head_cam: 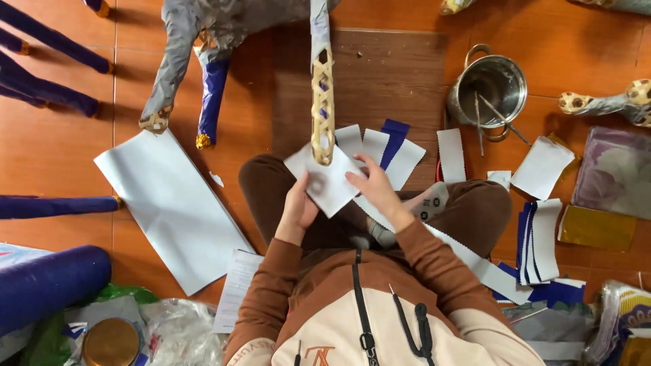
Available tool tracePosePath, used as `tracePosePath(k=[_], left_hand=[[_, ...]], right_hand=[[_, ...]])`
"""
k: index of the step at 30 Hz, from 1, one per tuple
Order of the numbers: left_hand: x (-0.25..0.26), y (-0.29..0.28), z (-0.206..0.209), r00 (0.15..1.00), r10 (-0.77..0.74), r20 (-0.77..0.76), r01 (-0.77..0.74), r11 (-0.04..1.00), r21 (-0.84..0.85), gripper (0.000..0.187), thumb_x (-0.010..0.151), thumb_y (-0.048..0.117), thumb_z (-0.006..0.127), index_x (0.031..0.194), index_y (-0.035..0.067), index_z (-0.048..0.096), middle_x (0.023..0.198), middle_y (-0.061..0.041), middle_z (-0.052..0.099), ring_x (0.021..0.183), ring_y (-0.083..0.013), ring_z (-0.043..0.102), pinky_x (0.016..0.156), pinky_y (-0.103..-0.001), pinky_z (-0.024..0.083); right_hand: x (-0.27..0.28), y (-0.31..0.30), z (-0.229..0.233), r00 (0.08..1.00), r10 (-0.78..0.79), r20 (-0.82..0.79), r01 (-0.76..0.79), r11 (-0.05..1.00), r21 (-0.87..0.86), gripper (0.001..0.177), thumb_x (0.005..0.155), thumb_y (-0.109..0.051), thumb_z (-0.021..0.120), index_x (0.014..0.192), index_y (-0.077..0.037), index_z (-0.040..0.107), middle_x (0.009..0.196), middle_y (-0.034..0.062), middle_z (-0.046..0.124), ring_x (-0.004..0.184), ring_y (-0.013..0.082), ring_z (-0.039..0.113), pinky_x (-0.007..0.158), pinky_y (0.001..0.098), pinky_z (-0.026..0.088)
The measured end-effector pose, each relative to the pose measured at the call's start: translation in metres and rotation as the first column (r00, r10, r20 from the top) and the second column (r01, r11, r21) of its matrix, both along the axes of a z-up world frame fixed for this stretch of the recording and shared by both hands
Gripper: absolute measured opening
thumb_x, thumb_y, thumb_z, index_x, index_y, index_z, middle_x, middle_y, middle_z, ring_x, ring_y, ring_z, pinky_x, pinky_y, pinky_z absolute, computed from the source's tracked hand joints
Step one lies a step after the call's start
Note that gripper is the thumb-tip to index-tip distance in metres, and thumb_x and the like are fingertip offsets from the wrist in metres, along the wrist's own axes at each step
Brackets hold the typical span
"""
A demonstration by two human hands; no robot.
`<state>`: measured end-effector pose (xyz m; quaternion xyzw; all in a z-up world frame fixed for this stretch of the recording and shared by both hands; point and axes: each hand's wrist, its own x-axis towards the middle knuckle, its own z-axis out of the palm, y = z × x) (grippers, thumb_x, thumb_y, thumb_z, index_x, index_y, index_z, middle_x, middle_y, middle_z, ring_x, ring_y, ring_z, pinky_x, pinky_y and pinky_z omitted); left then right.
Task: Applying decorative gold and blue foil to the legs of paper-mache giraffe figures.
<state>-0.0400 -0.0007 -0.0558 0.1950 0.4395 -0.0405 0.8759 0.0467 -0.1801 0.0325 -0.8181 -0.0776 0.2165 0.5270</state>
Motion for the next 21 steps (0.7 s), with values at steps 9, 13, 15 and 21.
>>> tracePosePath(k=[9,13,15,21], left_hand=[[0.052,0.02,0.042,0.998,0.021,0.06,-0.007,0.975,-0.22,0.055,0.099,0.033,0.06,0.138,-0.004,0.048,0.133,-0.025,0.058,0.118,-0.0424,0.06,0.095,-0.064,0.048],[0.058,0.022,0.053,0.997,0.01,0.075,0.01,0.964,-0.266,0.053,0.1,0.032,0.057,0.135,-0.007,0.05,0.134,-0.027,0.057,0.12,-0.0436,0.059,0.097,-0.062,0.049],[0.052,0.023,0.058,0.996,0.01,0.088,0.014,0.964,-0.265,0.054,0.101,0.033,0.056,0.135,-0.008,0.049,0.135,-0.028,0.055,0.121,-0.0441,0.058,0.098,-0.062,0.048],[0.038,0.016,0.097,0.939,-0.157,0.306,0.167,0.986,-0.006,0.081,0.094,0.041,0.058,0.144,-0.014,0.028,0.141,-0.037,0.037,0.131,-0.0501,0.043,0.105,-0.065,0.036]], right_hand=[[0.022,-0.005,0.042,0.996,-0.094,0.0,0.094,0.988,0.127,0.042,0.09,-0.01,0.068,0.13,-0.008,0.057,0.107,0.0144,0.066,0.085,0.0253,0.062,0.073,0.036,0.05],[0.011,0.005,0.042,0.592,0.265,0.761,-0.246,0.959,-0.143,0.066,0.073,-0.049,0.081,0.132,-0.027,0.061,0.142,0.0094,0.046,0.133,0.0305,0.039,0.114,0.0467,0.028],[0.009,0.018,0.041,0.6,0.216,0.771,-0.215,0.971,-0.104,0.041,0.078,-0.033,0.08,0.115,-0.022,0.065,0.14,0.0083,0.05,0.133,0.0306,0.043,0.114,0.0479,0.028],[0.025,0.044,0.056,0.777,0.005,0.63,-0.128,0.98,0.15,0.008,0.088,-0.012,0.076,0.091,-0.009,0.068,0.12,0.0033,0.066,0.113,0.0262,0.062,0.097,0.0394,0.049]])
